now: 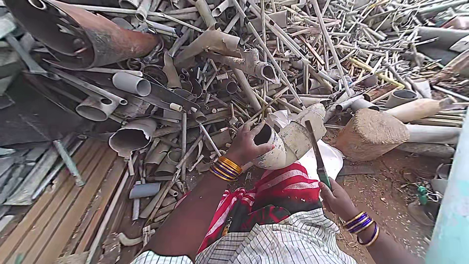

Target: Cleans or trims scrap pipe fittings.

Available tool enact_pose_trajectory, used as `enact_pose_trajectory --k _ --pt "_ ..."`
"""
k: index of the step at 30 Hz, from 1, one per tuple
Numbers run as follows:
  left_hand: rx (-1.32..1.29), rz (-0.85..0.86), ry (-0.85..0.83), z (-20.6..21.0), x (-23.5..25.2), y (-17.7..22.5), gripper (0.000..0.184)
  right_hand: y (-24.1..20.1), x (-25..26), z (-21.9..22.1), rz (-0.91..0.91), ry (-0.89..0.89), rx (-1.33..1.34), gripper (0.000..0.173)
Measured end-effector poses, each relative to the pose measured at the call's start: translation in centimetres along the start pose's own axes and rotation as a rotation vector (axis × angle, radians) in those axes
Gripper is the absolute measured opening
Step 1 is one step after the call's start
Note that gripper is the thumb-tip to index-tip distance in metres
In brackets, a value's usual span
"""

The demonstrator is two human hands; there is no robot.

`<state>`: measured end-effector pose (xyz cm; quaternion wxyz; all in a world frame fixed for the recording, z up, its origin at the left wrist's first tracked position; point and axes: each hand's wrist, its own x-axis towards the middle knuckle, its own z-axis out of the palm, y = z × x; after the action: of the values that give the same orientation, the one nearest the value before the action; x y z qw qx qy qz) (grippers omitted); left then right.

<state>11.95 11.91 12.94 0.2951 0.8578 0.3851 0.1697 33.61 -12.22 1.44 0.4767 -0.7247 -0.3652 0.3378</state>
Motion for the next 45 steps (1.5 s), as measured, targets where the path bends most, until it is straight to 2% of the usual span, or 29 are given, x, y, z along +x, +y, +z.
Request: enact_pose_trajectory --k 1,2,8,12,16,22,26,28,30,31,32,34,36,41,45 --pt "0.002 -0.006 -0.004 0.0 -0.1 0.1 0.088 0.5 -0.2 0.3 0.023 -0.124 -0.103 0.034" --pt "0.009 -0.009 -0.002 -0.1 -0.1 0.1 0.088 0.6 -0.3 0.1 0.021 -0.17 -0.176 0.036" --pt "-0.038 -0.031 -0.02 -0.3 0.1 -0.5 0.085 -1.2 1.6 -4.0 -0.295 0.067 -0.597 0.052" --pt "0.054 0.053 -0.036 -0.3 -0.1 0.0 0.09 -3.2 2.2 -4.5 -0.271 0.021 -0.806 0.044" --pt "0.078 0.091 -0.021 -0.1 -0.3 0.3 0.09 -3.7 1.9 -4.3 -0.09 -0.176 -0.577 0.034" --pt "0.098 0.07 -0.053 -0.7 0.1 0.7 0.087 -3.8 2.9 -6.5 0.063 -0.402 -0.369 0.029" --pt "0.119 0.197 -0.004 0.2 1.2 0.2 0.089 -2.9 2.4 -6.9 0.091 -0.49 -0.183 0.031" --pt "0.172 0.231 0.046 0.6 0.7 0.3 0.089 -2.6 2.3 -6.0 0.029 -0.392 -0.429 0.036" --pt "0.191 0.195 0.036 0.8 0.0 0.8 0.09 -2.6 2.1 -4.9 0.004 -0.196 -0.696 0.042" --pt "0.184 0.193 0.036 0.8 -0.2 0.7 0.091 -2.3 2.0 -4.5 -0.037 -0.056 -0.723 0.043" --pt "0.17 0.226 0.062 1.0 -0.4 0.5 0.092 -1.8 2.1 -4.1 -0.125 0.131 -0.651 0.042" --pt "0.148 0.339 0.145 1.7 -0.4 -0.3 0.095 -1.6 3.0 -3.4 -0.22 0.468 -0.342 0.038" --pt "0.153 0.433 0.171 2.1 -0.6 -0.9 0.098 -2.5 3.9 -3.1 -0.216 0.62 -0.041 0.034" --pt "0.228 0.687 0.24 2.5 -0.7 -1.2 0.096 -4.5 5.4 -1.9 -0.279 0.684 0.355 0.03" --pt "0.24 0.717 0.244 2.3 -0.8 -2.1 0.095 -5.3 5.4 -0.4 -0.367 0.696 0.6 0.018"
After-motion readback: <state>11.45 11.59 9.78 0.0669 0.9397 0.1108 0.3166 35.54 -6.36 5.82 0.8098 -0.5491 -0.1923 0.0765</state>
